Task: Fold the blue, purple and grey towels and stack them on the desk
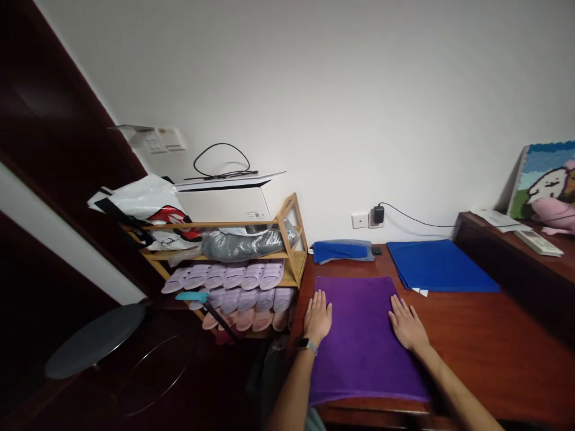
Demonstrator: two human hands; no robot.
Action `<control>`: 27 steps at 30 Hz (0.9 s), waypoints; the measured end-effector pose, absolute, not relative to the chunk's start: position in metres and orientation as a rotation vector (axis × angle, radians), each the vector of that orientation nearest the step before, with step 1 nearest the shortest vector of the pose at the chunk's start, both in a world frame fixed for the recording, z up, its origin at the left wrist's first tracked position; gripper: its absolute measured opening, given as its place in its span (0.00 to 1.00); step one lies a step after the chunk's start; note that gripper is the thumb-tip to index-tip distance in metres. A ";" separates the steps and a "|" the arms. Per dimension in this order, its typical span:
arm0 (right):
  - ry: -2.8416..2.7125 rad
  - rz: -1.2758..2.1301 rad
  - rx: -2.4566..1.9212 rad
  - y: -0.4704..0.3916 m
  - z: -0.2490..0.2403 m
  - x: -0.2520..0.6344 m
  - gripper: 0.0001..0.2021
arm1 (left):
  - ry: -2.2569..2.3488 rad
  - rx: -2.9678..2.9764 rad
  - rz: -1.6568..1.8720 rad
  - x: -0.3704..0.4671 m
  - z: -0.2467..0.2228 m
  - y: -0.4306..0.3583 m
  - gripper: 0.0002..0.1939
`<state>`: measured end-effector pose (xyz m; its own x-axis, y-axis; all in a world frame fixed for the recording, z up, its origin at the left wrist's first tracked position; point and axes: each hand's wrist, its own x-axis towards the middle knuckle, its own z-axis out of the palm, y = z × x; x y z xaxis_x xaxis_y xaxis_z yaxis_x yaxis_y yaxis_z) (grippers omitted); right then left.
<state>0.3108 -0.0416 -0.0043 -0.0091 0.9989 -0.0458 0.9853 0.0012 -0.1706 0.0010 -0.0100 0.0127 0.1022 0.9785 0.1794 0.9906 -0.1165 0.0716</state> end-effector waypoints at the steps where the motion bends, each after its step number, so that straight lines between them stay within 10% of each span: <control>1: -2.157 0.251 -2.150 -0.041 -0.004 0.311 0.34 | -2.035 -2.272 -0.290 -0.006 0.011 -0.009 0.32; 16: -2.103 0.257 -2.160 0.009 0.003 0.305 0.34 | -1.956 -2.237 -0.362 -0.005 0.005 -0.008 0.31; 27: -2.121 0.251 -2.084 0.010 -0.001 0.309 0.34 | -1.710 -2.731 -0.438 0.166 0.010 0.017 0.33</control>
